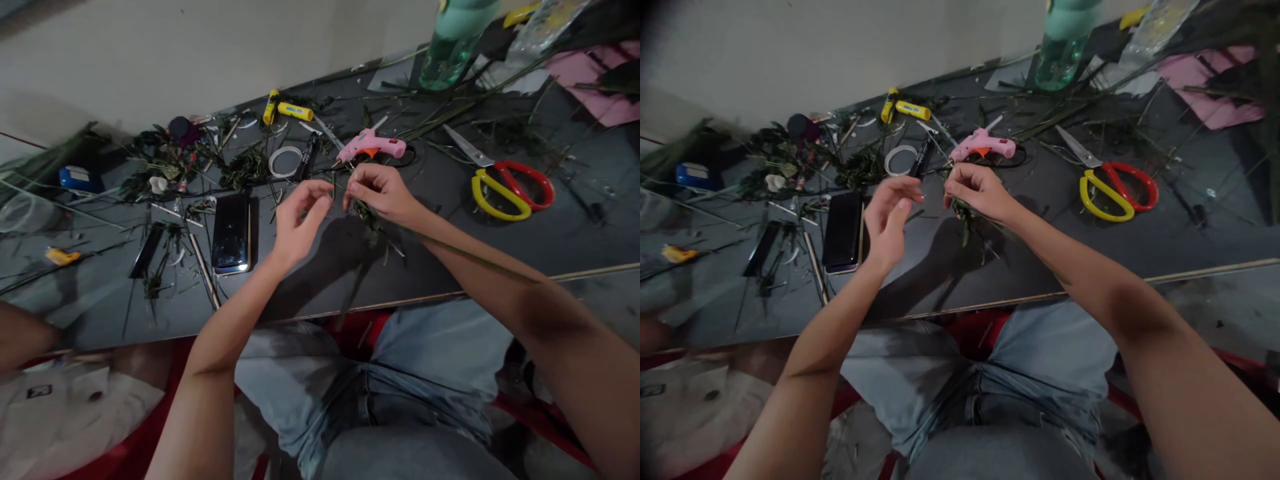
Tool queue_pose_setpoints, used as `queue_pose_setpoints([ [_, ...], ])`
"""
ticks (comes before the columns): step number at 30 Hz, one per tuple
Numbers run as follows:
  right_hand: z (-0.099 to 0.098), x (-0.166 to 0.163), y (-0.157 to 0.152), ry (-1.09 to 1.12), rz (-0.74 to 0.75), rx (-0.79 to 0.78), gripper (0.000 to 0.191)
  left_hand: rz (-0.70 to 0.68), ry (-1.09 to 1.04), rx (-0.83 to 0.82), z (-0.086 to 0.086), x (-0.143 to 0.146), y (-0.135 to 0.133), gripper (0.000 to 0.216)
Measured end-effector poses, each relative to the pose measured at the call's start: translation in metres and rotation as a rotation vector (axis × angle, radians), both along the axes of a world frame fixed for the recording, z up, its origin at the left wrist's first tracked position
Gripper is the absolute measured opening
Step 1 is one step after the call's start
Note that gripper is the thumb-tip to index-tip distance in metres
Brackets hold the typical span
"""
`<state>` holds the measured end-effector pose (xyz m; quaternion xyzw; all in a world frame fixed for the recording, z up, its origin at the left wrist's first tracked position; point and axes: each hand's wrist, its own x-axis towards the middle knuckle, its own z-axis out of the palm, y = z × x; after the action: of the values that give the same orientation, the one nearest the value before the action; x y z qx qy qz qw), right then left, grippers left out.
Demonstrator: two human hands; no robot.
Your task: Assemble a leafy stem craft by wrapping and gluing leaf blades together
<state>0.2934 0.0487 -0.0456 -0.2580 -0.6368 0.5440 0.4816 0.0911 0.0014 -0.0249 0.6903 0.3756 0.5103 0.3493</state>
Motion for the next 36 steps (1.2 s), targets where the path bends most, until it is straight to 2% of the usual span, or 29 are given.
queue_pose_setpoints([
  [4,0.007,0.003,-0.012,-0.238,-0.327,0.272,0.046,-0.173,-0.017,-0.357,-0.006,0.02,0.014,0.051],
  [7,0.005,0.0,-0.017,-0.398,-0.535,0.302,0.037,-0.189,-0.105,-0.501,-0.014,0.031,0.018,0.059],
  [9,0.003,-0.002,-0.018,-0.471,-0.571,0.258,0.035,-0.19,-0.154,-0.554,-0.021,0.033,0.022,0.059],
  [12,0.003,-0.007,-0.021,-0.522,-0.523,0.228,0.035,-0.214,-0.214,-0.627,-0.032,0.033,0.026,0.054],
  [16,0.005,-0.012,-0.023,-0.453,-0.462,0.268,0.034,-0.273,-0.336,-0.653,-0.042,0.035,0.026,0.049],
  [19,0.009,-0.005,-0.011,-0.305,-0.373,0.12,0.035,-0.247,-0.444,-0.702,-0.043,0.034,0.027,0.053],
  [22,0.009,0.009,0.006,-0.208,-0.195,-0.001,0.038,-0.192,-0.447,-0.738,-0.041,0.025,0.032,0.05],
  [24,0.005,0.016,0.011,-0.201,-0.161,0.1,0.038,-0.168,-0.418,-0.74,-0.038,0.019,0.036,0.043],
  [28,-0.008,0.018,0.006,-0.345,-0.188,0.493,0.033,-0.13,-0.415,-0.747,-0.036,0.012,0.039,0.045],
  [31,-0.015,0.016,0.003,-0.395,-0.174,0.715,0.024,-0.107,-0.386,-0.725,-0.035,0.011,0.037,0.049],
  [34,-0.015,0.018,0.002,-0.481,-0.168,0.836,0.014,-0.108,-0.28,-0.67,-0.034,0.009,0.036,0.048],
  [36,-0.013,0.02,0.0,-0.6,-0.161,0.899,0.017,-0.101,-0.205,-0.629,-0.032,0.007,0.036,0.047],
])
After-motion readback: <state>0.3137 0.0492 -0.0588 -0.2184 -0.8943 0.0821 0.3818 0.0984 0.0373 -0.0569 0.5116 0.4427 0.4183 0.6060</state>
